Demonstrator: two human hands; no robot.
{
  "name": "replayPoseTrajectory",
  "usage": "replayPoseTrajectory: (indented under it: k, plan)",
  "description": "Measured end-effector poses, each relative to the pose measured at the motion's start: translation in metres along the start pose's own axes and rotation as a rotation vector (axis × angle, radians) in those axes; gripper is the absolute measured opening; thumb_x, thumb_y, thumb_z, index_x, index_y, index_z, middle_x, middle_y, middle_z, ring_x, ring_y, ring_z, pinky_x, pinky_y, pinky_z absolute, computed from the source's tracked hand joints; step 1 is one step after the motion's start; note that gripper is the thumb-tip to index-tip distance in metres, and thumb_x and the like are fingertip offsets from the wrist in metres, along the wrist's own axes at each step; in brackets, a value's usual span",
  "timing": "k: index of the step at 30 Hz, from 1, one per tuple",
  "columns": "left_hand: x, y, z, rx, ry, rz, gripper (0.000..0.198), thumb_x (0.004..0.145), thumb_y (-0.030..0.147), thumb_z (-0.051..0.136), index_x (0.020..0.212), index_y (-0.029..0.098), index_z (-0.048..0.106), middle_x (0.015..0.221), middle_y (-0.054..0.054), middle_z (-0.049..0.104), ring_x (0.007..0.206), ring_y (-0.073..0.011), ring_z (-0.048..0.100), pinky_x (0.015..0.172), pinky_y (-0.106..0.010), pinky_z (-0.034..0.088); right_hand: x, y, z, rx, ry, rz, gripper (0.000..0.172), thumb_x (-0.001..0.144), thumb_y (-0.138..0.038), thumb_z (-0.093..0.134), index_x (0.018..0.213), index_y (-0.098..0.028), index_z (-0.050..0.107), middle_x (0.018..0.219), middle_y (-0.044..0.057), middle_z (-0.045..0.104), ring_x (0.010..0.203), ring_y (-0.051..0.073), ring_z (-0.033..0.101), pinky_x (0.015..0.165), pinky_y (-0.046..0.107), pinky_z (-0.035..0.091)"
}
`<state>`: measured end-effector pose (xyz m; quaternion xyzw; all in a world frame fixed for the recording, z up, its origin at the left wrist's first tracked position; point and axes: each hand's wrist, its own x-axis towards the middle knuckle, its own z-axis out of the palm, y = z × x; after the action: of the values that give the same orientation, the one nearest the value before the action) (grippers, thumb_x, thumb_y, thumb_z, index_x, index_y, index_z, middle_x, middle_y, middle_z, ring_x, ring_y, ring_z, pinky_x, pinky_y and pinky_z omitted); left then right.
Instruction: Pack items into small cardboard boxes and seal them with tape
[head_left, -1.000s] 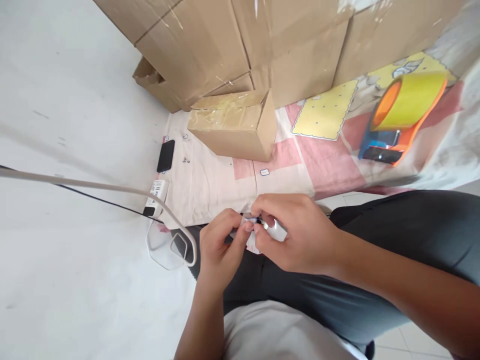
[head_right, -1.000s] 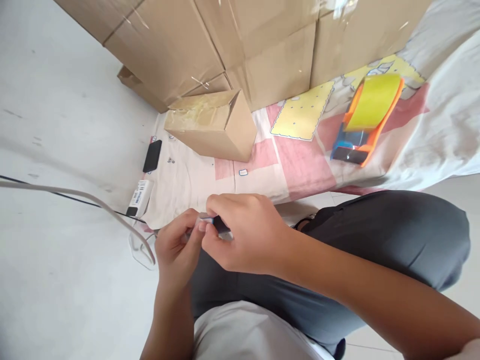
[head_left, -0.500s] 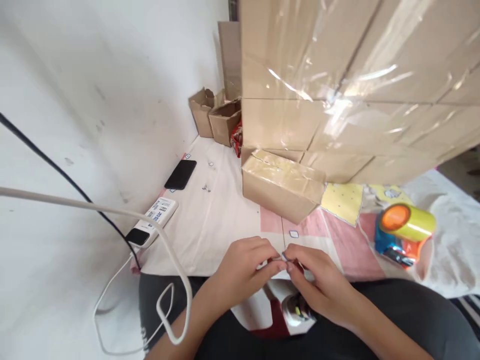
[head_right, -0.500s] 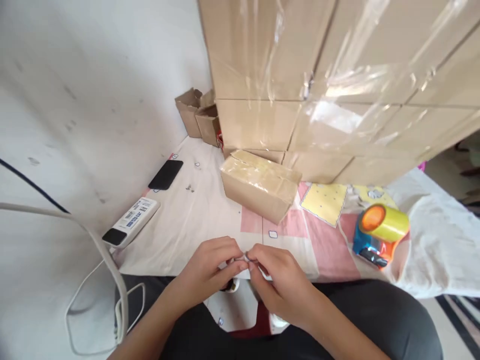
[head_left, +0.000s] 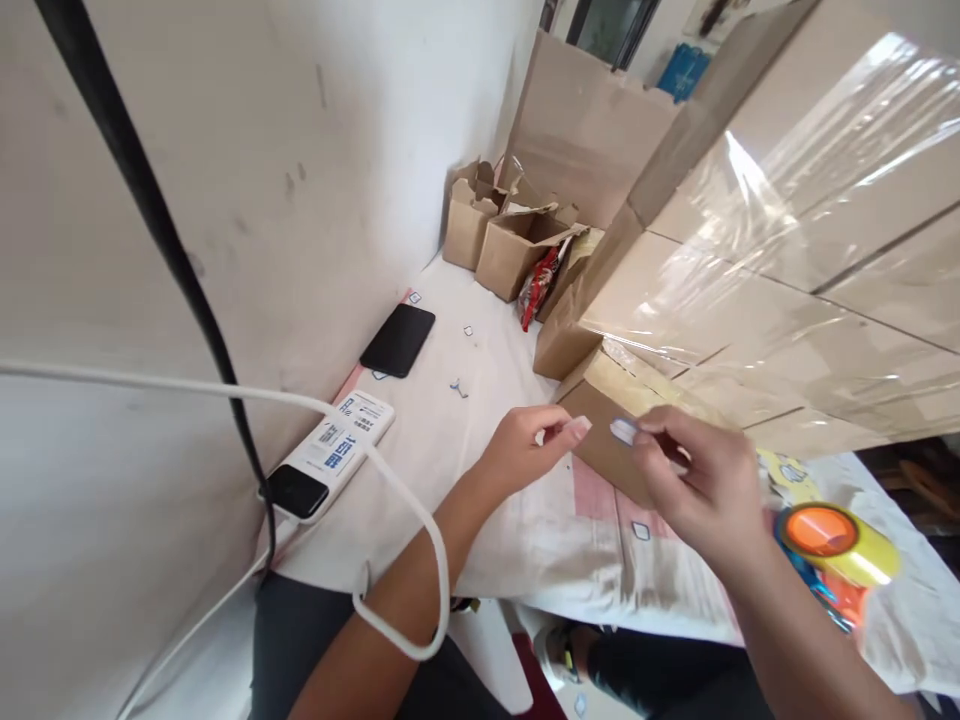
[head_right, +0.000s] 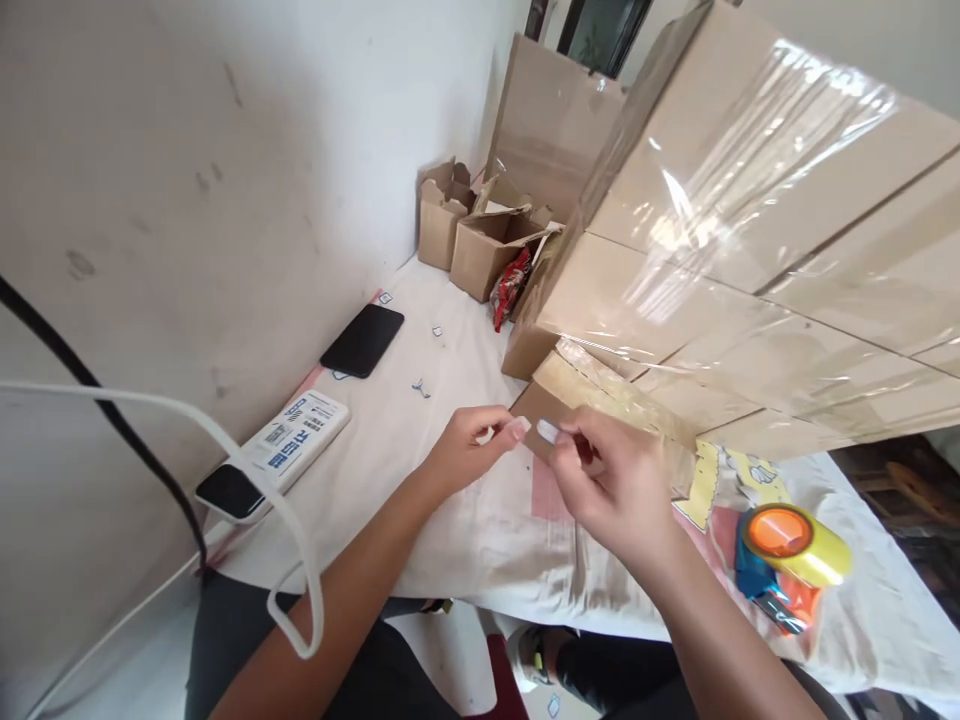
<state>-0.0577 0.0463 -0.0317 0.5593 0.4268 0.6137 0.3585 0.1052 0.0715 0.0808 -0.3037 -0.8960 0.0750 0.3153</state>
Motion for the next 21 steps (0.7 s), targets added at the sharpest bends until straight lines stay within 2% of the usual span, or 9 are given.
replayPoseTrajectory:
  k: [4, 7, 9, 12, 14, 17, 19, 21]
  plan:
    - [0.005, -0.005, -0.005, -0.125, 0.223, -0.076, 0.024, 0.095, 0.039, 0.058, 0.083, 0.021, 0.067, 0.072, 0.002, 0.061, 0.068, -0.0124, 0.05, 0.063, -0.027, 0.035, 0.069, -0.014, 0.051, 0.262, -0.064, 0.173, 0.018, 0.088, -0.022, 0.058, 0.071, -0.02, 0.055, 0.061, -0.002, 0.054, 0.056, 0.011, 0.047, 0.053, 0.024, 0.036]
    - [0.011, -0.003, -0.005, -0.31, 0.438, -0.156, 0.024, 0.097, 0.036, 0.057, 0.081, 0.019, 0.061, 0.067, 0.002, 0.057, 0.063, -0.0108, 0.047, 0.062, -0.026, 0.034, 0.124, -0.01, 0.105, 0.575, -0.186, 0.339, 0.021, 0.087, -0.024, 0.057, 0.067, -0.019, 0.053, 0.057, -0.002, 0.053, 0.049, 0.009, 0.042, 0.051, 0.025, 0.033]
    - [0.015, 0.0, -0.007, -0.502, 0.601, -0.188, 0.026, 0.098, 0.038, 0.056, 0.079, 0.019, 0.056, 0.064, 0.003, 0.053, 0.06, -0.0096, 0.043, 0.06, -0.025, 0.034, 0.155, -0.001, 0.143, 0.692, -0.224, 0.457, 0.016, 0.087, -0.022, 0.055, 0.071, -0.018, 0.056, 0.055, -0.003, 0.052, 0.045, 0.008, 0.038, 0.049, 0.025, 0.028]
    - [0.019, 0.005, -0.011, -0.694, 0.785, -0.198, 0.025, 0.096, 0.039, 0.06, 0.083, 0.02, 0.051, 0.064, 0.005, 0.048, 0.058, -0.0085, 0.041, 0.058, -0.023, 0.034, 0.189, 0.016, 0.196, 0.618, -0.299, 0.664, 0.015, 0.091, -0.021, 0.053, 0.076, -0.018, 0.057, 0.056, -0.004, 0.051, 0.046, 0.008, 0.038, 0.05, 0.026, 0.025]
    - [0.02, 0.007, -0.013, -0.734, 0.81, -0.211, 0.023, 0.094, 0.039, 0.064, 0.089, 0.021, 0.051, 0.065, 0.006, 0.048, 0.059, -0.0084, 0.042, 0.059, -0.021, 0.036, 0.199, 0.026, 0.223, 0.515, -0.324, 0.733, 0.018, 0.089, -0.018, 0.057, 0.072, -0.017, 0.056, 0.051, -0.004, 0.046, 0.048, 0.009, 0.037, 0.053, 0.027, 0.026]
    - [0.02, 0.011, -0.014, -0.741, 0.791, -0.227, 0.022, 0.093, 0.039, 0.067, 0.096, 0.022, 0.053, 0.066, 0.006, 0.05, 0.061, -0.0084, 0.045, 0.062, -0.021, 0.038, 0.197, 0.031, 0.237, 0.425, -0.315, 0.74, 0.021, 0.086, -0.013, 0.06, 0.066, -0.016, 0.056, 0.047, -0.004, 0.043, 0.051, 0.01, 0.037, 0.056, 0.028, 0.028]
    - [0.019, 0.012, -0.013, -0.732, 0.789, -0.222, 0.023, 0.094, 0.039, 0.066, 0.098, 0.022, 0.052, 0.066, 0.006, 0.05, 0.061, -0.0085, 0.046, 0.062, -0.021, 0.039, 0.184, 0.029, 0.226, 0.406, -0.301, 0.714, 0.02, 0.088, -0.013, 0.056, 0.068, -0.015, 0.058, 0.05, -0.003, 0.047, 0.053, 0.011, 0.039, 0.058, 0.027, 0.03]
    - [0.018, 0.012, -0.011, -0.706, 0.781, -0.206, 0.025, 0.094, 0.042, 0.065, 0.098, 0.021, 0.052, 0.066, 0.006, 0.049, 0.061, -0.0086, 0.046, 0.062, -0.021, 0.039, 0.161, 0.025, 0.2, 0.443, -0.289, 0.657, 0.017, 0.09, -0.017, 0.053, 0.076, -0.015, 0.062, 0.055, -0.003, 0.051, 0.055, 0.011, 0.043, 0.058, 0.026, 0.033]
